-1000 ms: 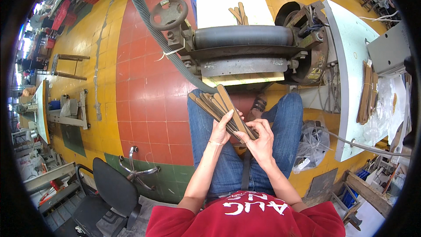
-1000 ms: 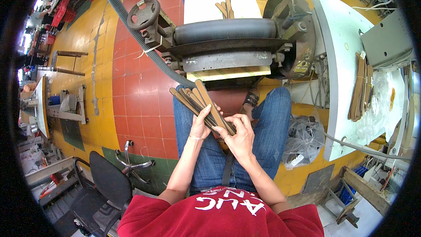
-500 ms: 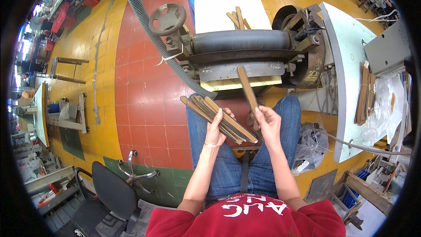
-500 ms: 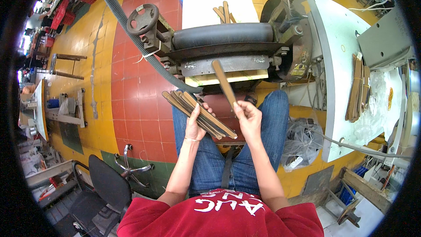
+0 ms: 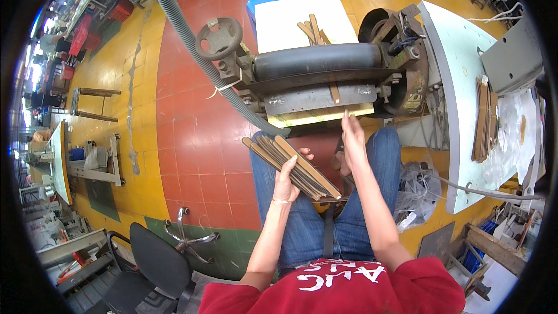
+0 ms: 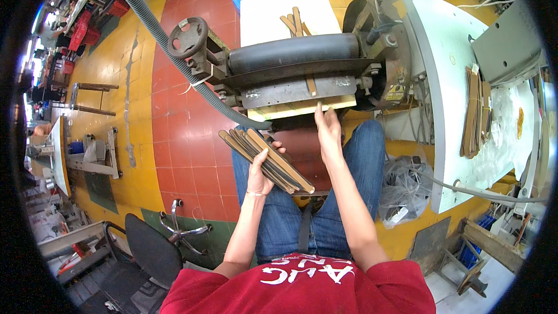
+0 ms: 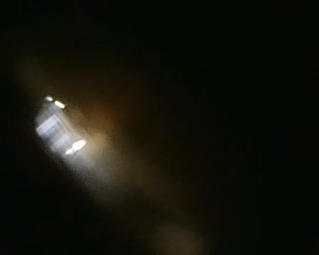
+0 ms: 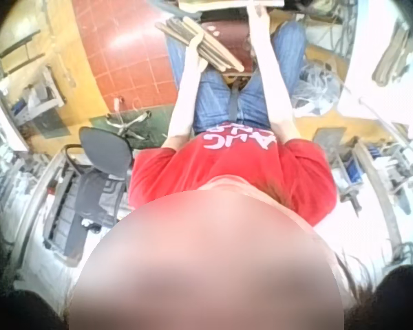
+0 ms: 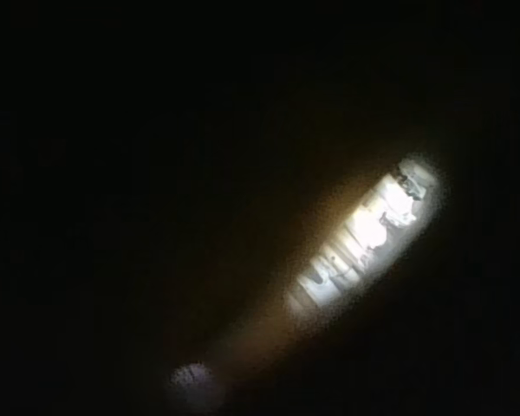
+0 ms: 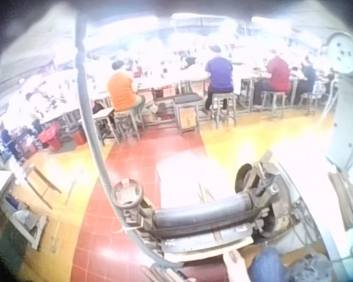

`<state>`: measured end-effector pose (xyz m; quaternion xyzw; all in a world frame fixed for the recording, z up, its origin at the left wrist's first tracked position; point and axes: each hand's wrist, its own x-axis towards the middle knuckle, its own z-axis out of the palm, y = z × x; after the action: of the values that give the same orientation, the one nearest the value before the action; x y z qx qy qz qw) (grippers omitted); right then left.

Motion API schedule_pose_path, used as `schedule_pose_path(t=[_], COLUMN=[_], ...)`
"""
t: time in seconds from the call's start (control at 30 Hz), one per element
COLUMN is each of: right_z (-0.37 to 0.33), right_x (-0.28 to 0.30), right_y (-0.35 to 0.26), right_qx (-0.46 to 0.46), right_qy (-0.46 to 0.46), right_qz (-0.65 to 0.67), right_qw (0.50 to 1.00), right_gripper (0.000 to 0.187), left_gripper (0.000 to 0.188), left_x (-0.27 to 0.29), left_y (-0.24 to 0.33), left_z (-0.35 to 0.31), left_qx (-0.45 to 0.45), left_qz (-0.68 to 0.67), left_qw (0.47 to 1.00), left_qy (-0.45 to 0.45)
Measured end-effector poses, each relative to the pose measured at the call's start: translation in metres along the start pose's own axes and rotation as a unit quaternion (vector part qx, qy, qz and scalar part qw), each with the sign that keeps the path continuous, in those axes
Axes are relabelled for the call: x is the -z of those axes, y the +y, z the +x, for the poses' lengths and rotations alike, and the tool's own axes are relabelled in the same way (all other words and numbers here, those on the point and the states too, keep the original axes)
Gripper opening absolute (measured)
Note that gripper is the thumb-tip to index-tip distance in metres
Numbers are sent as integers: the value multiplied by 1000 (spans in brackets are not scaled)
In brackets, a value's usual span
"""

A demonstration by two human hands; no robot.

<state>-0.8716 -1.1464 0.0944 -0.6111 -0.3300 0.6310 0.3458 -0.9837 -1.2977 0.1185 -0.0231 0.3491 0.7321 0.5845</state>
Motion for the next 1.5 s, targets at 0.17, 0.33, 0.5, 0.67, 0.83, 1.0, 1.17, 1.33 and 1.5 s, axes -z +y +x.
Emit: schedule_pose_path(t=[0.17,0.33,0.5,0.67,0.83,1.0,1.17,1.33,1.5], right_z=[-84,-85,-40,-5,-5,-84,-122,-118,-101], right_x=[55,47,49,15,-4,46,45,38,46], right_y=[7,-3,5,-1,-5,22,-4,-14,1], right_qx=[107,171,-22,-26,-134,-137,31,98,188], right_qy=[-334,-161,-102,-96,-82,-320,-272,-196,-132], right_qz=[-217,-238,-70,28,156,-23,-210,-204,-198], right_qw=[911,943,992,995,975,937,939,954,953], right_gripper=[31,16,22,26,83,38,29,24,14], left_gripper=[32,35,45,49,61,68,64,53,50], left_x=[-5,-5,4,13,11,7,-7,-15,-2], left_y=[3,2,2,-1,-3,-4,-2,5,1], left_z=[8,11,10,2,-1,7,11,12,6], left_qx=[-24,-23,-21,12,21,-2,-26,-38,-1], left_qz=[54,31,-21,-20,-40,-27,41,102,48], left_qw=[998,999,1000,1000,999,1000,998,994,999], left_qy=[24,17,-1,21,-20,-13,-30,-11,5])
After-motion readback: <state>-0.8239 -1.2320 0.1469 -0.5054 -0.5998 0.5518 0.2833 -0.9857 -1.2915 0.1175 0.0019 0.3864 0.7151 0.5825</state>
